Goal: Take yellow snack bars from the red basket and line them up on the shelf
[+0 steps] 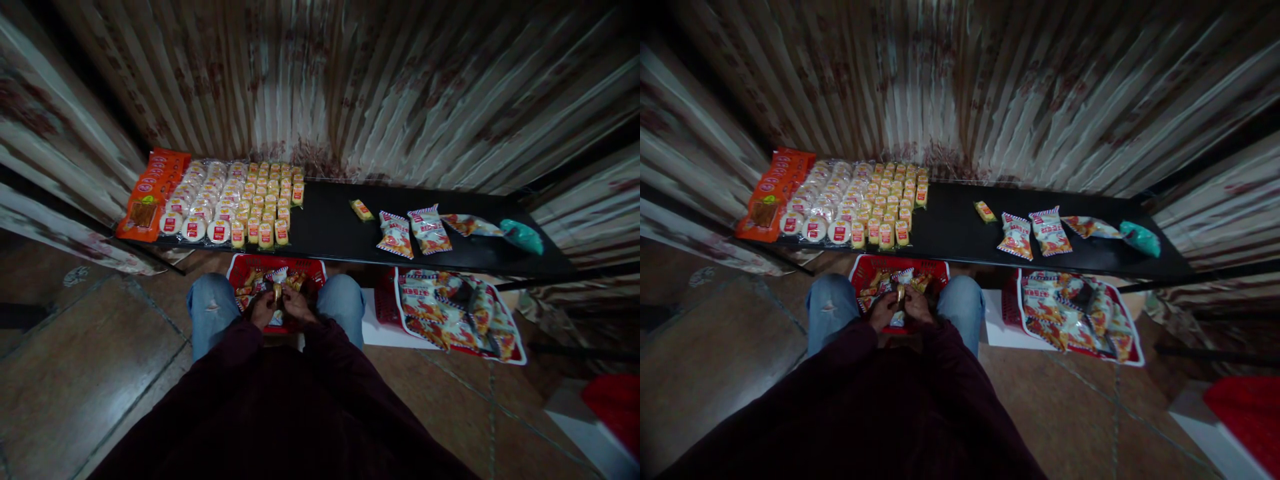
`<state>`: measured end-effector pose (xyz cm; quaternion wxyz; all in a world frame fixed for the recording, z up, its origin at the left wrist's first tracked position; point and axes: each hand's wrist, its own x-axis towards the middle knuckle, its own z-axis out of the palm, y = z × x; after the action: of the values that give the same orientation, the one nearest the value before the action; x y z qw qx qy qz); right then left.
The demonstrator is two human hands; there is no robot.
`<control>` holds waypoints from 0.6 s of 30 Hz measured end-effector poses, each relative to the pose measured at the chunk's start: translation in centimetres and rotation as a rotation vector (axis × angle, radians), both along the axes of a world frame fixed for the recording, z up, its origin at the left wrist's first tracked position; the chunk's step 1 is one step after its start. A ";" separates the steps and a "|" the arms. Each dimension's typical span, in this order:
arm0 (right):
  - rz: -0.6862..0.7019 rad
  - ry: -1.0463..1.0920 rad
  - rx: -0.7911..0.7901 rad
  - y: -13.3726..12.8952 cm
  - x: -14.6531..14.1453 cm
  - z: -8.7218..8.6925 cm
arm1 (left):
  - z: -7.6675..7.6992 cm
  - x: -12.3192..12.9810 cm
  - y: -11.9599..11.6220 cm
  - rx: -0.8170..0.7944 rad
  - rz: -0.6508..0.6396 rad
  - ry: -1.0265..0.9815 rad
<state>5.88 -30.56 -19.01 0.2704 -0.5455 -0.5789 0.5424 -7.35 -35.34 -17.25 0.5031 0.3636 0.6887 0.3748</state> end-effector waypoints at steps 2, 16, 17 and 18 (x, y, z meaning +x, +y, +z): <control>-0.010 0.021 -0.019 0.2 -0.1 0.1 | 0.0 0.2 0.2 0.010 0.068 -0.063; -0.141 0.338 0.101 -1.0 -0.1 2.9 | 4.1 0.4 0.3 0.004 0.308 -0.459; -0.145 0.324 0.114 -1.2 -0.1 3.2 | 4.3 0.4 0.3 -0.001 0.312 -0.485; -0.153 0.309 0.117 -1.3 -0.1 3.4 | 4.6 0.5 0.2 -0.003 0.312 -0.507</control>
<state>5.81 -31.87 -15.59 0.4278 -0.4813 -0.5181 0.5629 -6.87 -35.16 -12.68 0.5957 0.1473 0.5893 0.5255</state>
